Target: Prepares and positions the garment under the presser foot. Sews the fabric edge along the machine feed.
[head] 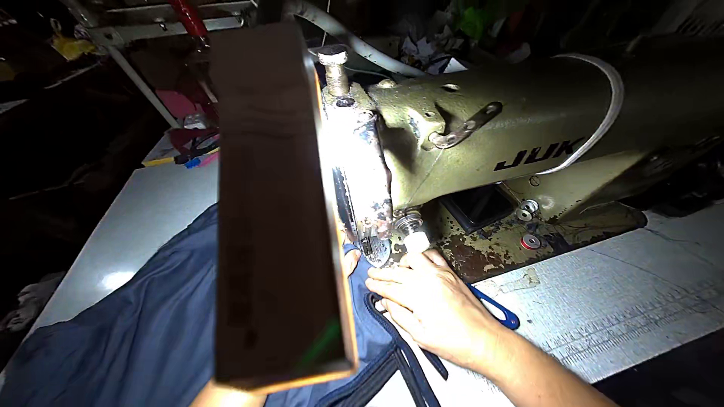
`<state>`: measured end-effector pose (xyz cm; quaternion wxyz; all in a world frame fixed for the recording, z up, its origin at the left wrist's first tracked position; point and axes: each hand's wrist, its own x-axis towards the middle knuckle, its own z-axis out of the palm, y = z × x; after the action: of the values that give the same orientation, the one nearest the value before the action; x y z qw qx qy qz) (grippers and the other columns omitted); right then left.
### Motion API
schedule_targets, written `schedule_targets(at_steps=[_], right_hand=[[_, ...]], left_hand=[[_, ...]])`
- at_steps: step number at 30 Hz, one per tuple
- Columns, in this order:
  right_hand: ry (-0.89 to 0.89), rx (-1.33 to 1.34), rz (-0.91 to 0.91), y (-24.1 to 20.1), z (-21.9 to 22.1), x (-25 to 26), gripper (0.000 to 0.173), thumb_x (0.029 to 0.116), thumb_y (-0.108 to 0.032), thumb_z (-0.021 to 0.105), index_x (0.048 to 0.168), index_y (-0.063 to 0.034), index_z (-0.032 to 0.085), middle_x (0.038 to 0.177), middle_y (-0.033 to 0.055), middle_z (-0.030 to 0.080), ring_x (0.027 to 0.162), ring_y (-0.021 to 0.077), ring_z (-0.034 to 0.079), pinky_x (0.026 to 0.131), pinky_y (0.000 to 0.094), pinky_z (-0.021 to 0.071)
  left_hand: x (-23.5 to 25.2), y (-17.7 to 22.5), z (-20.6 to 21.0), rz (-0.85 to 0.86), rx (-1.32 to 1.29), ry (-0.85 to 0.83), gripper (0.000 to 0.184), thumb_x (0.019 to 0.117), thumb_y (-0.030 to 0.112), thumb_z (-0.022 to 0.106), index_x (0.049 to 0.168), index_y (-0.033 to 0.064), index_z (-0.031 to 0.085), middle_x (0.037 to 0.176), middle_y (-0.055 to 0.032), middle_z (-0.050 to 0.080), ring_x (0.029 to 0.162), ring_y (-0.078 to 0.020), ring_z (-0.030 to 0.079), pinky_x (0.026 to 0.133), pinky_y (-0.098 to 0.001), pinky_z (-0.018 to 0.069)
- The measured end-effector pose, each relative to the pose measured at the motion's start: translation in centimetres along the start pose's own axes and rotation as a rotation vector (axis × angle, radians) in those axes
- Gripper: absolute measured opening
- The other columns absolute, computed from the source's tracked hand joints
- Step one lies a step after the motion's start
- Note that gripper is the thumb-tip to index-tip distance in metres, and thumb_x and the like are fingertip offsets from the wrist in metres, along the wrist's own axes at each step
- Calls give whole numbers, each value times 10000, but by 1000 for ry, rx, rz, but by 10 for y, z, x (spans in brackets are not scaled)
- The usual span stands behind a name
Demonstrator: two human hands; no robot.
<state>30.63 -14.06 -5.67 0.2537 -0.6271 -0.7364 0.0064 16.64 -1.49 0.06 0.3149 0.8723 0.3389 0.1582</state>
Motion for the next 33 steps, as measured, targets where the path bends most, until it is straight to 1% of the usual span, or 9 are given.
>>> schedule_targets(at_steps=[2,6,9,11,13,14,21,30,33], right_hand=[[17,-22,44,-3,3,0,306,1012,-269,521,1188,-229,768,1246,-95,722,1093,167,649,914,417,470],[39,-32,88,-7,2,3,307,1008,-262,522,1174,-224,778,1242,-109,725,1047,165,651,875,410,464],[47,-10,98,-7,2,2,307,1002,-249,531,1185,-221,776,1237,-98,729,1057,172,654,883,422,461],[28,7,117,-7,2,2,308,1011,-251,530,1202,-221,769,1242,-91,728,1082,173,651,901,426,456],[-16,23,140,-8,0,3,326,1023,-259,511,1233,-225,758,1263,-91,720,1130,176,641,936,433,448],[-57,44,158,-8,-3,4,333,1038,-263,498,1257,-222,744,1288,-86,708,1160,180,627,964,442,432],[-112,66,199,-9,-6,8,353,1053,-266,472,1297,-218,722,1350,-81,679,1206,192,610,986,453,424],[-177,-5,209,-12,-8,11,384,1073,-256,428,1372,-221,667,1427,-88,627,1248,199,586,981,462,424],[-173,61,231,-11,-9,10,389,1074,-272,425,1374,-228,669,1430,-92,626,1280,189,569,1019,461,401]], left_hand=[[1,-3,0,-55,-100,-3,97,943,57,678,1011,-1,715,898,-38,718,857,-37,662,857,-207,515],[2,9,-5,-104,92,-46,148,982,65,632,977,-63,706,884,-144,685,861,-171,608,862,-315,457],[5,10,-1,-90,115,0,107,948,19,642,965,-62,710,880,-120,691,874,-139,597,870,-286,439],[7,-22,5,95,119,65,159,946,110,648,1012,-15,721,1003,-90,708,1040,-113,619,973,-295,450],[18,-67,19,326,198,189,325,946,333,572,972,62,749,1047,-112,711,1111,-236,633,963,-472,466],[21,-75,22,349,210,210,360,959,394,548,954,99,754,1042,-97,710,1100,-244,635,936,-497,472],[23,-72,20,331,192,228,321,935,389,569,953,126,751,981,-32,699,1021,-179,633,891,-468,477],[26,-77,19,313,206,206,462,962,505,525,1101,118,737,1189,-81,681,1215,-238,590,1040,-544,417],[27,-76,17,304,226,191,433,962,460,534,1093,102,740,1194,-97,686,1209,-262,595,1041,-553,420]])
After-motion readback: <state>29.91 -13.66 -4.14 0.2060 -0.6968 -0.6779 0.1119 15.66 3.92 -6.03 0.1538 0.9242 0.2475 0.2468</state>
